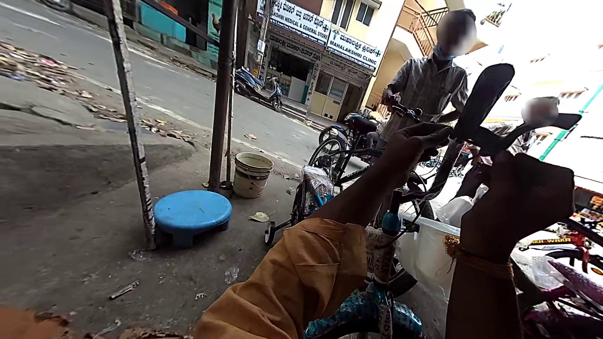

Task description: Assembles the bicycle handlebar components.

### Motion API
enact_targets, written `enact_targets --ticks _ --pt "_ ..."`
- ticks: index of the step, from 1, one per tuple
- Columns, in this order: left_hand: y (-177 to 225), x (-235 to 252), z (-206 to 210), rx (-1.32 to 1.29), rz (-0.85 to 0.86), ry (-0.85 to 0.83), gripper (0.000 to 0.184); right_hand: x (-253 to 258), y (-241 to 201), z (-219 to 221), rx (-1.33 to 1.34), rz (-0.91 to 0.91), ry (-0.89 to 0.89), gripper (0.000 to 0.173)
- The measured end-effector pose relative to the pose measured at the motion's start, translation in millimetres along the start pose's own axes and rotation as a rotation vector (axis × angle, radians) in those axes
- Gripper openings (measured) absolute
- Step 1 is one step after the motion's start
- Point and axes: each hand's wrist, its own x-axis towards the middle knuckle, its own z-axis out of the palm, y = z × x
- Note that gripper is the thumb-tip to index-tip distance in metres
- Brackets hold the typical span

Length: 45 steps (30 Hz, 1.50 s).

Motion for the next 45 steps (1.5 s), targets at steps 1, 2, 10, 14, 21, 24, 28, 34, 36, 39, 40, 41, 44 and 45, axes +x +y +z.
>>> enact_targets --ticks 1,2,10,14,21,24,28,34,36,39,40,41,44,45 --pt "0 0 0 -0.010 0.003 -0.005 0.017 1 -2 0 -0.031 -0.007 0.012 0.017" --pt "0 0 -1 -0.016 0.001 -0.009 0.017 2 -2 0 -0.065 -0.025 0.018 0.017" --pt "4 -1 2 0.001 -0.053 0.015 0.020 3 -12 -23 -0.243 -0.085 -0.149 0.021" --pt "6 -1 2 0.031 -0.067 -0.001 0.022 13 -21 -35 -0.216 0.062 -0.261 0.017" --pt "4 5 -1 0.029 -0.016 -0.017 0.018 24 -19 -38 -0.203 0.024 -0.320 0.020" --pt "7 5 2 0.023 -0.016 0.009 0.015 28 -17 -28 -0.199 0.158 -0.244 0.028" --pt "6 6 1 0.017 0.001 0.001 0.014 29 -15 -25 0.015 0.376 -0.198 0.014" --pt "8 5 -1 0.043 -0.004 -0.020 0.015 20 0 -20 -0.013 0.223 -0.103 0.011" --pt "9 5 0 0.052 -0.007 -0.024 0.016 15 2 -22 -0.046 0.137 -0.106 0.014" --pt "14 4 -1 0.101 -0.018 -0.027 0.017 7 6 -34 -0.097 0.018 -0.234 0.025" --pt "15 4 -1 0.116 -0.015 -0.036 0.017 7 9 -38 -0.120 -0.026 -0.266 0.027" --pt "16 5 -2 0.123 -0.010 -0.044 0.017 8 11 -39 -0.158 -0.060 -0.278 0.027" --pt "16 5 -3 0.131 0.000 -0.064 0.017 13 14 -43 -0.357 -0.121 -0.274 0.027" --pt "16 5 -2 0.127 0.002 -0.061 0.016 15 14 -43 -0.452 -0.129 -0.274 0.030"
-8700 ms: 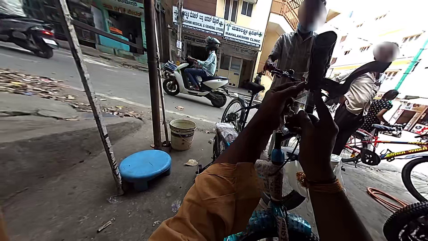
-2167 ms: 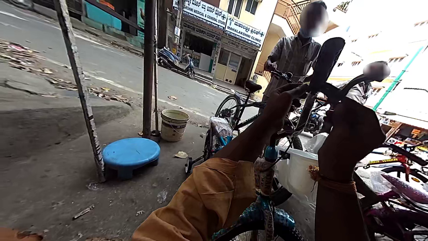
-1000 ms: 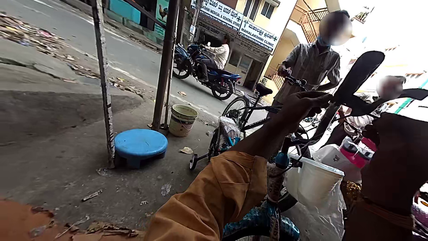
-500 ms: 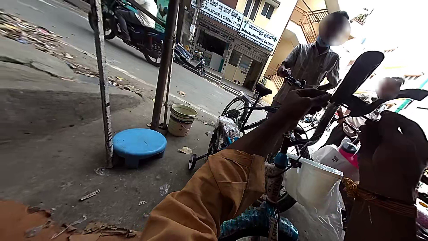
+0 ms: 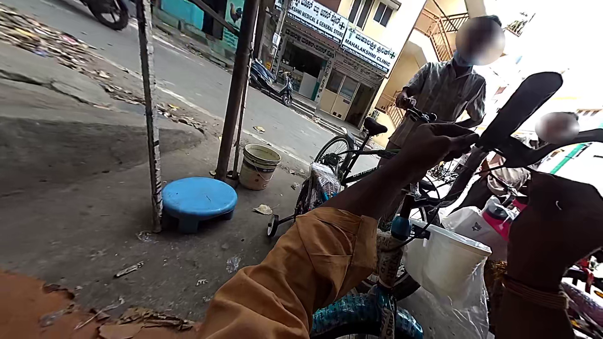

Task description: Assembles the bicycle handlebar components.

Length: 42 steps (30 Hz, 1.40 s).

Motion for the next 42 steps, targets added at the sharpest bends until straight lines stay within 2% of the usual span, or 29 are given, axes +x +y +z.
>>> enact_targets --ticks 3,8,14,18,22,25,27,31,33,39,42 --pt "2 -1 1 -0.004 -0.002 0.000 0.015 4 -7 -3 -0.117 0.024 -0.075 0.036" --pt "-2 0 -1 0.012 0.018 -0.007 0.018 7 -14 -7 0.177 0.186 -0.142 0.024" --pt "-9 2 2 0.003 0.058 0.004 0.017 8 -21 -8 0.227 0.257 -0.133 0.017" --pt "-10 4 3 0.059 0.025 0.005 0.026 11 -15 -3 0.209 0.168 -0.085 0.012" --pt "-6 2 6 0.005 -0.047 0.021 0.028 13 -9 -1 0.052 0.007 -0.035 0.020" --pt "-7 1 4 -0.063 -0.072 0.021 0.025 13 -11 -2 -0.005 0.007 -0.031 0.023" --pt "-9 0 3 -0.105 -0.058 0.020 0.022 15 -11 -1 0.077 0.074 -0.055 0.021" --pt "-11 -1 4 -0.103 -0.006 0.022 0.019 19 -29 -1 0.350 0.387 -0.113 0.011" --pt "-12 -2 3 -0.108 0.006 0.021 0.020 21 -33 -3 0.408 0.451 -0.127 0.009" --pt "-18 -6 2 -0.176 0.046 0.001 0.018 9 -22 -4 0.384 0.288 -0.075 0.010" --pt "-18 -5 3 -0.192 0.026 -0.001 0.019 0 -20 -13 0.356 0.191 -0.152 0.022"
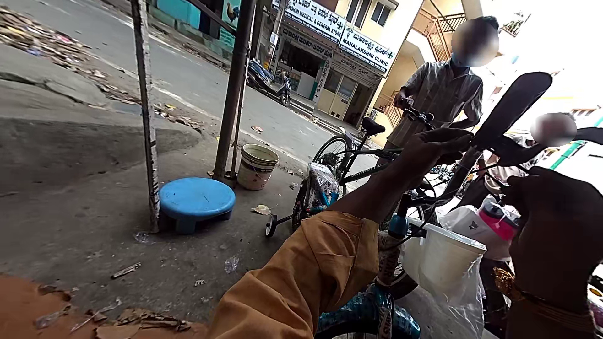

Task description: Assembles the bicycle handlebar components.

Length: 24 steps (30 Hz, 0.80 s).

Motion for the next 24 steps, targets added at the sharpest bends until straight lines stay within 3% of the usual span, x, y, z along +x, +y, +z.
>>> enact_targets --ticks 2,7,17,21,24 --pt "1 1 -1 -0.008 -0.005 -0.006 0.019 -1 4 -6 -0.022 -0.050 -0.048 0.030" --pt "-4 7 -3 0.021 0.012 0.002 0.019 6 9 -7 -0.032 -0.135 -0.023 0.023" --pt "9 10 -7 0.167 -0.031 -0.033 0.018 9 6 -13 -0.250 -0.189 -0.033 0.026" --pt "12 10 -5 0.174 -0.051 -0.016 0.017 7 11 -17 -0.505 -0.380 -0.045 0.024" --pt "12 11 -5 0.136 -0.057 -0.029 0.015 11 18 -20 -0.548 -0.486 -0.041 0.022"
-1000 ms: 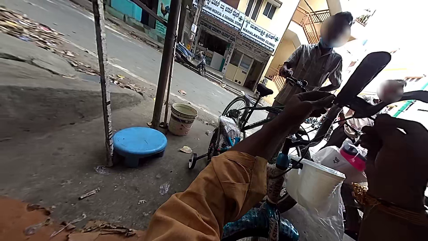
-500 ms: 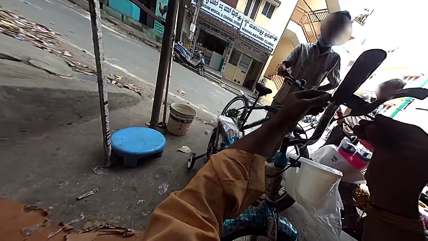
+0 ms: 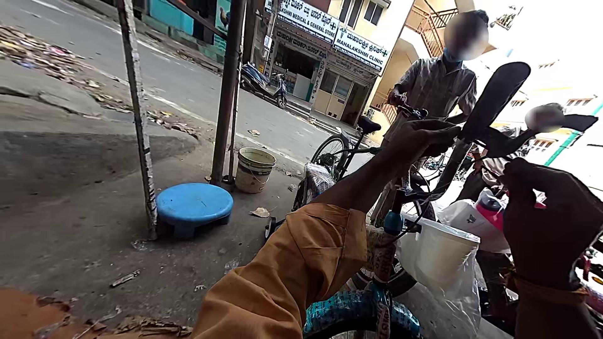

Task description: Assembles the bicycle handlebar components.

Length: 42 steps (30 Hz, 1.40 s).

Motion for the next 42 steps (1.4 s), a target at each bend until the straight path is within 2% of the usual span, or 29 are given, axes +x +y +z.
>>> enact_targets --ticks 4,9,11,14,16,19,22,26,29,32,35,37,38,40,42 --pt "-2 0 -2 -0.034 0.038 -0.021 0.013 2 8 4 0.127 0.082 0.007 0.027" --pt "-7 -1 -2 -0.035 0.074 -0.013 0.015 10 -2 6 0.297 0.185 -0.009 0.026" --pt "-8 -3 1 -0.073 0.082 -0.012 0.013 17 -4 4 0.407 0.296 -0.022 0.024" --pt "-12 -3 -1 -0.103 0.126 -0.026 0.014 28 -12 7 0.546 0.560 0.021 0.021" --pt "-13 -4 0 -0.095 0.135 -0.014 0.016 30 -15 10 0.735 0.736 0.051 0.017" --pt "-14 -6 1 -0.078 0.159 -0.001 0.017 26 -14 14 0.978 0.856 0.100 0.010" --pt "-11 -8 -1 -0.067 0.168 -0.012 0.021 12 -18 14 0.923 0.735 0.082 0.015" --pt "-3 -8 1 -0.088 0.120 0.014 0.018 4 -16 15 0.548 0.540 0.069 0.023" --pt "-2 -3 6 -0.071 0.128 0.056 0.017 4 -8 14 0.378 0.453 0.058 0.023" --pt "4 -4 8 -0.051 0.121 0.061 0.031 9 -12 13 0.412 0.485 0.024 0.026" --pt "5 -5 6 -0.038 0.126 0.041 0.042 16 -24 8 0.480 0.575 -0.005 0.019" --pt "1 -2 1 -0.009 0.136 0.018 0.042 21 -32 5 0.504 0.624 -0.036 0.024" --pt "1 -2 1 -0.001 0.121 0.017 0.038 24 -35 5 0.531 0.635 -0.021 0.021" --pt "4 -5 4 0.003 0.029 0.050 0.027 25 -36 4 0.560 0.620 -0.004 0.013" --pt "6 -6 7 0.046 -0.046 0.074 0.028 17 -37 -5 0.565 0.551 -0.072 0.018"
